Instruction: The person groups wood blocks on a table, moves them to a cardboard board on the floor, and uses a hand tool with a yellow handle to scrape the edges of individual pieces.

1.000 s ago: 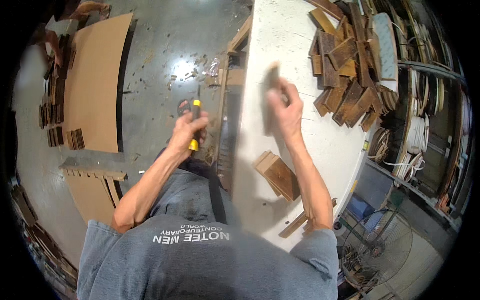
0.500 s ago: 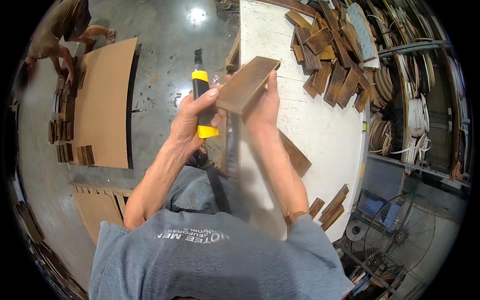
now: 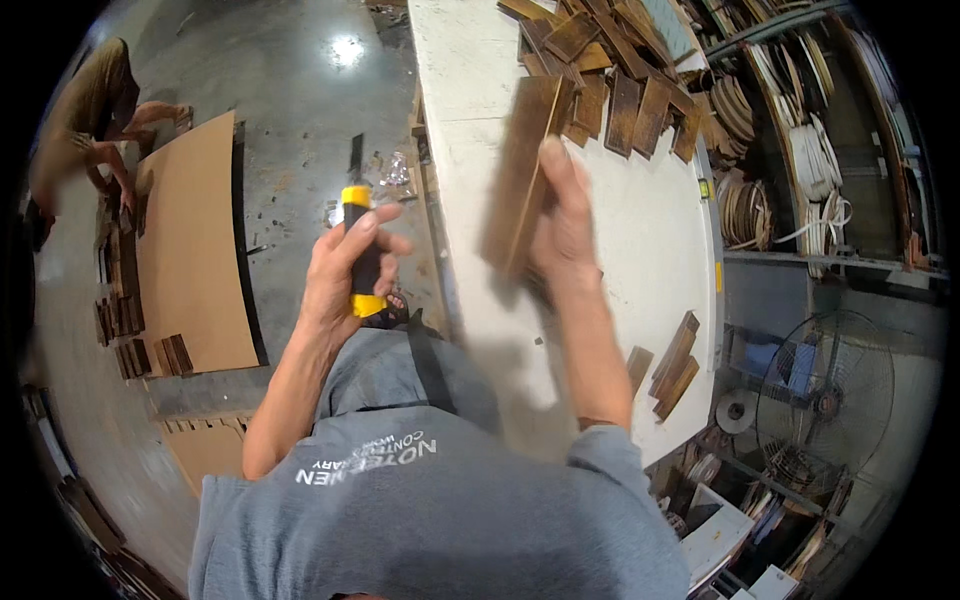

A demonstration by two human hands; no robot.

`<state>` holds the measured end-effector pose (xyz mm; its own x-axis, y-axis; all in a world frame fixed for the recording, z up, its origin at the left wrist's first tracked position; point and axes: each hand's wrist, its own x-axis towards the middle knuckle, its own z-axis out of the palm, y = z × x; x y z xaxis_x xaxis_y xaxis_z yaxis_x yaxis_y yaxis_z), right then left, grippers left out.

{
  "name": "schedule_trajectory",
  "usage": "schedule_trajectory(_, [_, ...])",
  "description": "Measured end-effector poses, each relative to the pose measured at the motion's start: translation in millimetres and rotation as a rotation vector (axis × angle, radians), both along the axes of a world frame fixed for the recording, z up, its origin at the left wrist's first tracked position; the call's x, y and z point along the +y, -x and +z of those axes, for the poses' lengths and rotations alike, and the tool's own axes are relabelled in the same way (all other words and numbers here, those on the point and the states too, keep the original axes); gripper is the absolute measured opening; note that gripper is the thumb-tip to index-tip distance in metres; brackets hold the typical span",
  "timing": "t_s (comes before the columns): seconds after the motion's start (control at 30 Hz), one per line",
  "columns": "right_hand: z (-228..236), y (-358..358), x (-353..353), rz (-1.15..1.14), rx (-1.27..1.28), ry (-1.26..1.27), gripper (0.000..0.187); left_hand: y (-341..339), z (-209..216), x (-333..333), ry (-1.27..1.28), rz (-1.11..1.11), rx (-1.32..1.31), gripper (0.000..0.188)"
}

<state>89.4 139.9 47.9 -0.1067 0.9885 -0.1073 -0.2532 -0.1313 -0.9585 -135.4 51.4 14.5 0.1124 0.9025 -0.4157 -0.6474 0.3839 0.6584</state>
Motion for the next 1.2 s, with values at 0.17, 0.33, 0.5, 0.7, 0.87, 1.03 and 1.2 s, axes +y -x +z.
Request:
schedule_trajectory(0.17, [2.0,-75.7,-29.4,0.226,-1.15,-0.48,0.068,19.4,-52.3,-19.6,0.148,0.092,0.067,0.045])
schedule_trajectory(0.33, [-46.1,-101.2,-51.7,0.314,-1.386,-0.381,0.065,6.2,-60.0,-15.6,0.209,0.051,0.072,0.038])
schedule_trajectory(0.5, [-40.9,-112.6,-31.7,0.27,-1.225,-0.345,0.064,13.6,-67.4,-13.1,0.255,0.047,0.153,0.04])
schedule_trajectory(0.7, [-68.3,-220.1,98.0,-0.22,-1.213,-0.089,0.074,13.8,-89.0,-13.4,0.368,0.019,0.189,0.037])
schedule_trajectory(0.87, [-118.3,-282.3,215.5,-0.469,-1.487,0.065,0.109,3.5,-86.8,-8.5,0.392,-0.006,0.228,0.038])
schedule_trajectory(1.03, [-136.3,-244.7,246.7,-0.425,-1.473,0.272,0.126,8.3,-80.6,-7.3,0.419,0.052,0.261,0.039])
schedule_trajectory(1.2, [-138.1,-240.4,212.4,-0.362,-1.431,0.223,0.121,13.0,-89.7,-7.3,0.421,0.074,0.259,0.036])
